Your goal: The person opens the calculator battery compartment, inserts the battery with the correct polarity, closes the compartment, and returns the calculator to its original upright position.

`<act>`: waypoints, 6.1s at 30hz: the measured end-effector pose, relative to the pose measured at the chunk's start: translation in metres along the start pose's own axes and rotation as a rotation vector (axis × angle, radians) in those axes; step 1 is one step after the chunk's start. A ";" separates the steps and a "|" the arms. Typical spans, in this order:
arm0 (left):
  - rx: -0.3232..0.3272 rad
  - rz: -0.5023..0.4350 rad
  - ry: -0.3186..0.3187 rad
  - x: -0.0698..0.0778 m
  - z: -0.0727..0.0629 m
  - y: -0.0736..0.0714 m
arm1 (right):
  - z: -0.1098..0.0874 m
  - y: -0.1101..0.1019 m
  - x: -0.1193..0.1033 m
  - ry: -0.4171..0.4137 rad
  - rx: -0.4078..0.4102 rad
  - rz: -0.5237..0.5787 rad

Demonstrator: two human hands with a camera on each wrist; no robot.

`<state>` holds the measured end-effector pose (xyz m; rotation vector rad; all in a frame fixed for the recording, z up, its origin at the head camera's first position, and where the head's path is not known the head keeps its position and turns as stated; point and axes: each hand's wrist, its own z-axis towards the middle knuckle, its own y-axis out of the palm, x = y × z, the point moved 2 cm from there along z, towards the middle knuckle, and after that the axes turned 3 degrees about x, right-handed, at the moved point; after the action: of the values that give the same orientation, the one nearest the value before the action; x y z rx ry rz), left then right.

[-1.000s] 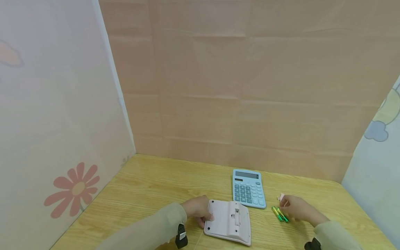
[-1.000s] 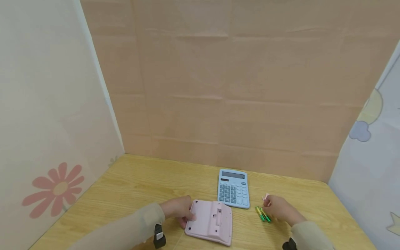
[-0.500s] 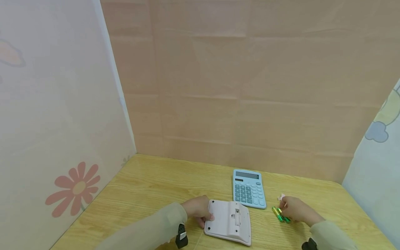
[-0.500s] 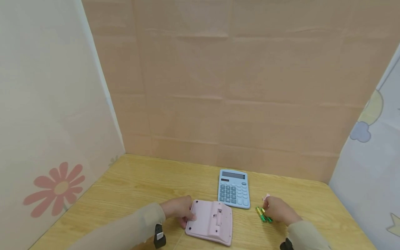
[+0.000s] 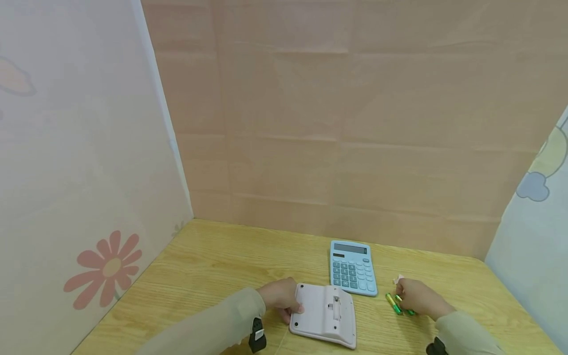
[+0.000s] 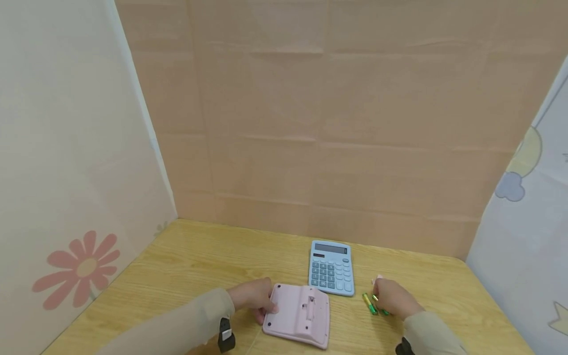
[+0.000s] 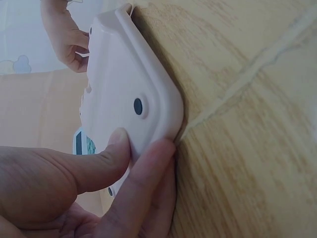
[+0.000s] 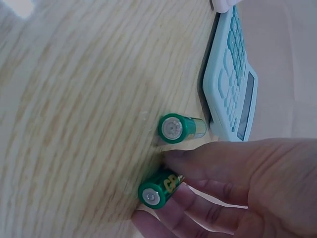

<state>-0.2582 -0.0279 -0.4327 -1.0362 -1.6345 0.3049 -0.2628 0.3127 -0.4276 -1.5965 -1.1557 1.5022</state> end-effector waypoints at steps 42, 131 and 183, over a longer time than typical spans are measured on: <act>-0.012 0.014 -0.009 0.000 0.004 0.000 | -0.003 -0.025 -0.043 -0.159 -0.151 0.477; -0.002 0.071 -0.005 0.000 -0.001 -0.002 | -0.007 0.053 -0.121 -0.129 -0.081 0.555; 0.000 0.031 -0.020 0.000 0.001 -0.002 | -0.010 0.045 -0.128 -0.166 -0.054 0.493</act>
<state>-0.2603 -0.0286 -0.4323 -1.0622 -1.6381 0.3370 -0.2403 0.1794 -0.4140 -1.9188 -0.9316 1.9586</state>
